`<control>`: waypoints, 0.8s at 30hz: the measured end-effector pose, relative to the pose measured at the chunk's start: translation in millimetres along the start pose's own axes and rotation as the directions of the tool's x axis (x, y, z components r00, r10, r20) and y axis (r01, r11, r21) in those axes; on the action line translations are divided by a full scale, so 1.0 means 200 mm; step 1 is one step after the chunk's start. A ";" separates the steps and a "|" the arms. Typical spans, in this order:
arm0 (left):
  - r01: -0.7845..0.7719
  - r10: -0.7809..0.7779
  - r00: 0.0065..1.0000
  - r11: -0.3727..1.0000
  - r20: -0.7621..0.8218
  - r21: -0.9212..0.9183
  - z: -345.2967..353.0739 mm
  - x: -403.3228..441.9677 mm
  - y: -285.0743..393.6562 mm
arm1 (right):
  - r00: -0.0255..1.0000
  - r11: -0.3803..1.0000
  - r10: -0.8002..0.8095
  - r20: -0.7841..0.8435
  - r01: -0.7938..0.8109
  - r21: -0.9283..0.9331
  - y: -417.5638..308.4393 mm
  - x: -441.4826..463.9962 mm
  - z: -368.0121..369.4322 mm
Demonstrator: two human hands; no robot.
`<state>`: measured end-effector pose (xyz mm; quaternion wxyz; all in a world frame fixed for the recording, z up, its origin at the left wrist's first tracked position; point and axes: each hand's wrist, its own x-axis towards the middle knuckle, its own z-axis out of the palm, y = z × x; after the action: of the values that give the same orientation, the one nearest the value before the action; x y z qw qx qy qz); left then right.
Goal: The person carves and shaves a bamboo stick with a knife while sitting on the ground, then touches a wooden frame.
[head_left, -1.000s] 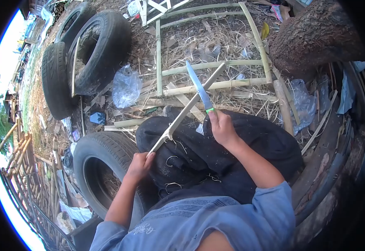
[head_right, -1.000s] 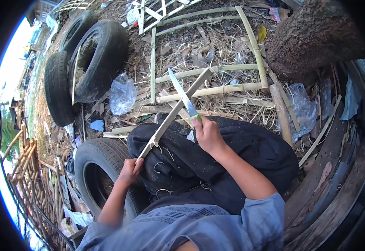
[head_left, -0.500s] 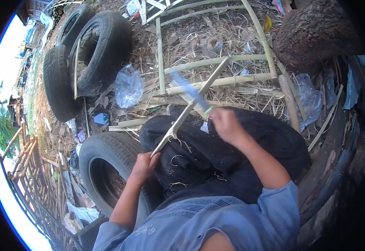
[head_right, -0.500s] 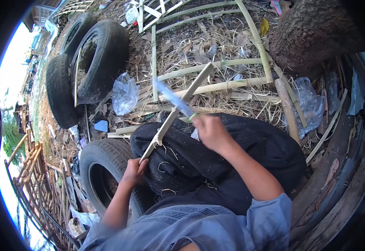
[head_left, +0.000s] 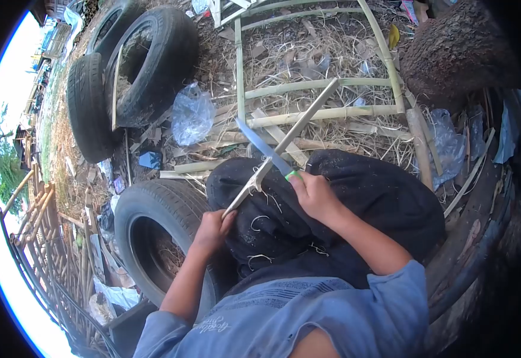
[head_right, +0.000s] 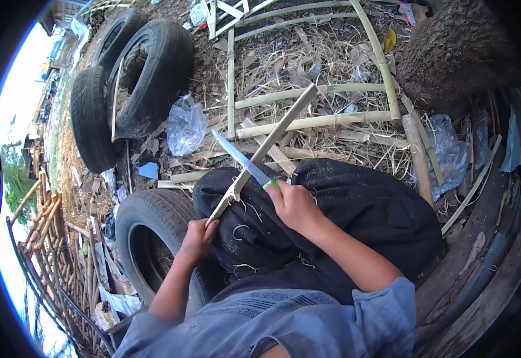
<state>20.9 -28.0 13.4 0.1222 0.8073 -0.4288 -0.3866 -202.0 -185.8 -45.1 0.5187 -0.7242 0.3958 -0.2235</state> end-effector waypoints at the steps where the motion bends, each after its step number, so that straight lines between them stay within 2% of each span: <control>1: 0.007 -0.007 1.000 1.000 -0.007 -0.004 -0.03 0.02 0.01 | 0.999 0.999 0.012 -0.036 -0.010 0.039 0.00 0.04 -0.04; 2: 0.008 -0.009 1.000 1.000 0.011 0.026 -0.04 0.01 0.04 | 0.998 0.996 0.029 -0.064 -0.024 0.091 0.02 0.07 -0.11; 3: 0.014 -0.014 1.000 0.999 0.016 0.039 -0.05 0.01 0.05 | 0.989 0.986 0.136 -0.055 -0.130 0.104 0.02 0.11 -0.20; 4: 0.020 -0.021 1.000 0.999 0.022 0.044 -0.05 0.01 0.05 | 0.989 0.983 0.138 -0.055 -0.130 0.128 0.02 0.10 -0.13; 6: 0.029 -0.030 0.999 0.998 0.016 0.049 -0.04 0.02 0.01 | 0.995 0.998 -0.063 -0.071 0.061 -0.033 0.07 0.06 -0.04; 7: 0.033 -0.033 0.999 0.999 0.032 0.019 -0.03 0.02 -0.02 | 0.998 0.974 -0.026 -0.063 0.039 0.222 0.03 0.01 0.07; 8: 0.038 -0.038 0.998 0.999 0.051 -0.008 -0.03 0.03 -0.04 | 1.000 0.991 -0.011 -0.003 0.011 0.131 0.02 0.00 0.06; 10: -0.001 0.002 0.999 1.000 0.054 -0.003 -0.02 0.04 -0.04 | 1.000 0.991 0.006 0.002 -0.007 0.132 0.07 0.06 -0.07; 11: -0.006 0.006 0.999 1.000 0.042 -0.003 -0.03 0.04 0.00 | 0.993 0.975 0.119 -0.013 -0.114 0.192 0.04 0.09 -0.15; 12: -0.005 0.006 1.000 1.000 0.028 -0.008 -0.03 0.02 0.02 | 0.992 0.976 0.116 -0.051 -0.104 0.189 0.00 0.11 -0.19; 14: 0.009 -0.008 0.999 1.000 0.035 -0.019 -0.03 0.01 0.01 | 0.998 1.000 0.027 0.053 -0.027 0.007 0.02 0.03 -0.02; 15: 0.016 -0.015 0.999 1.000 0.044 -0.023 -0.04 0.02 0.01 | 1.000 0.987 0.007 0.026 -0.011 0.163 0.00 0.00 0.07; 16: 0.012 -0.011 0.999 1.000 0.040 -0.020 -0.04 0.02 0.02 | 1.000 0.996 -0.009 0.013 0.007 0.092 0.02 0.00 0.05; 18: -0.037 0.038 0.999 0.999 0.036 -0.015 -0.04 0.02 0.02 | 1.000 0.996 0.014 0.026 -0.016 0.087 0.06 0.06 -0.06; 19: -0.027 0.028 0.999 1.000 0.041 -0.011 -0.05 0.01 0.01 | 0.992 0.973 0.126 -0.001 -0.123 0.196 0.00 0.08 -0.13; 20: -0.008 0.009 0.999 1.000 0.049 -0.007 -0.04 0.02 0.00 | 0.988 0.976 0.150 -0.032 -0.143 0.164 0.01 0.09 -0.13; 22: 0.001 0.000 0.999 1.000 0.049 -0.014 -0.02 0.03 -0.02 | 0.997 0.992 -0.068 -0.032 0.071 0.109 0.09 -0.01 0.09; 23: -0.034 0.035 0.998 0.999 0.043 -0.029 -0.02 0.02 -0.04 | 0.999 0.981 -0.042 0.024 0.037 0.190 0.07 -0.03 0.11; 24: -0.072 0.073 0.997 0.997 0.038 -0.039 -0.03 0.02 -0.06 | 0.999 0.981 -0.045 0.013 0.042 0.191 0.05 -0.01 0.06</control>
<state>33.8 -26.2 9.3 0.1431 0.7810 -0.4527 -0.4057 -197.2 -179.5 -58.7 0.5841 -0.6814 0.3523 -0.2654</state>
